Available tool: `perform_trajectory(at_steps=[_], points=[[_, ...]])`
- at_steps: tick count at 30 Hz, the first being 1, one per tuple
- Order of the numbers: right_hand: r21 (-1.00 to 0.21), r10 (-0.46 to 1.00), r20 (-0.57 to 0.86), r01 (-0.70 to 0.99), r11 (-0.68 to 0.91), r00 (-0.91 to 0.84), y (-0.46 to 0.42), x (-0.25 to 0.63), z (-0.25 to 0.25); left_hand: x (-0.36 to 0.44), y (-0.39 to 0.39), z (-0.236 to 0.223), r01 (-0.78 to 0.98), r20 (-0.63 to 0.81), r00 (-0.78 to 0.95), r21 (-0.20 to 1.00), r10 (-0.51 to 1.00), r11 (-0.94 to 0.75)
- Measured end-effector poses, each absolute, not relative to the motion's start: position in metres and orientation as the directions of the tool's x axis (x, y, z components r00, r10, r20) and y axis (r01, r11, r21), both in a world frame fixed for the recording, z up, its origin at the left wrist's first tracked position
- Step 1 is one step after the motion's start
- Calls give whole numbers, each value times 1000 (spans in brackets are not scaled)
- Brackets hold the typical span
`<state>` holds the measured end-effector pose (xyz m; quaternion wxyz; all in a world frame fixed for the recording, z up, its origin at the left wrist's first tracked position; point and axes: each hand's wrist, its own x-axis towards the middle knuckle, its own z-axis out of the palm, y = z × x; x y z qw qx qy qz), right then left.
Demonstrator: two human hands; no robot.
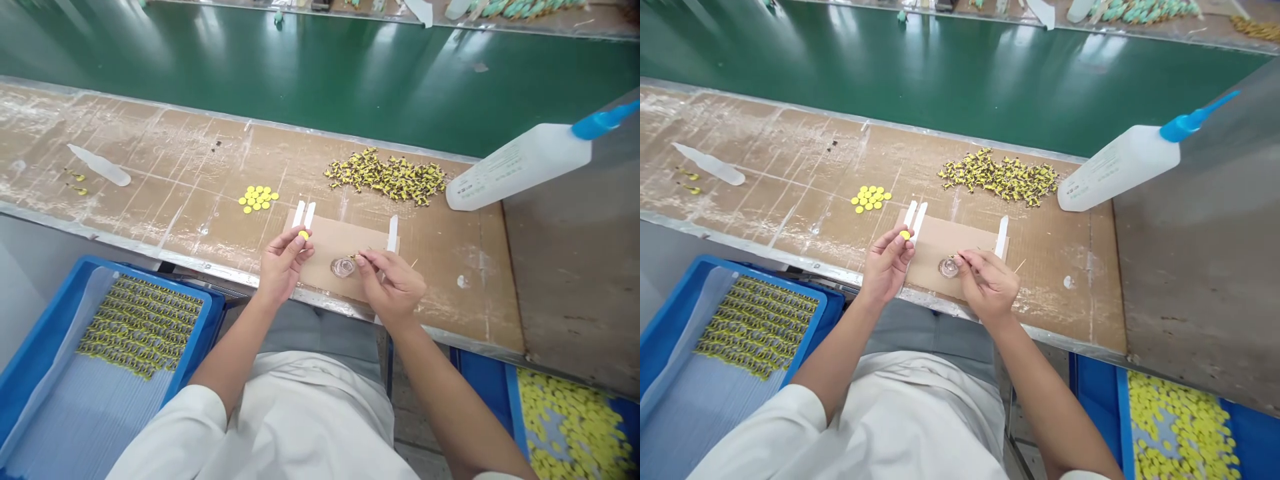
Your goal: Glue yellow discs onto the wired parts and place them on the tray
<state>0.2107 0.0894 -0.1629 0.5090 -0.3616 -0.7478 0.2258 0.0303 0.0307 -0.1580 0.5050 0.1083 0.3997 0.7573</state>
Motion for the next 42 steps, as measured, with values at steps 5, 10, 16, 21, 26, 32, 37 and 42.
perform_trajectory(at_steps=[5, 10, 16, 21, 26, 32, 37, 42], points=[[-708, 782, 579, 334, 623, -230, 90, 210, -164, 31, 31, -158, -665, -253, -468, 732, 847, -149], [-712, 780, 569, 319, 626, -260, 91, 210, -168, 31, 29, -160, -660, -243, -467, 735, 850, -153], [-708, 749, 602, 250, 661, -277, 90, 208, -165, 31, 26, -161, -651, -232, -466, 743, 854, -154], [-699, 748, 595, 269, 662, -293, 91, 209, -166, 30, 26, -160, -667, -221, -455, 727, 863, -165], [-696, 762, 570, 311, 647, -308, 90, 209, -168, 31, 25, -158, -678, -234, -446, 719, 864, -155], [-672, 740, 615, 311, 673, -272, 90, 212, -164, 30, 26, -158, -676, -249, -451, 722, 857, -146], [-629, 724, 605, 359, 689, -331, 96, 219, -164, 30, 27, -158, -670, -246, -446, 729, 861, -139], [-602, 676, 650, 307, 737, -347, 99, 218, -165, 31, 26, -158, -677, -230, -437, 720, 869, -151]])
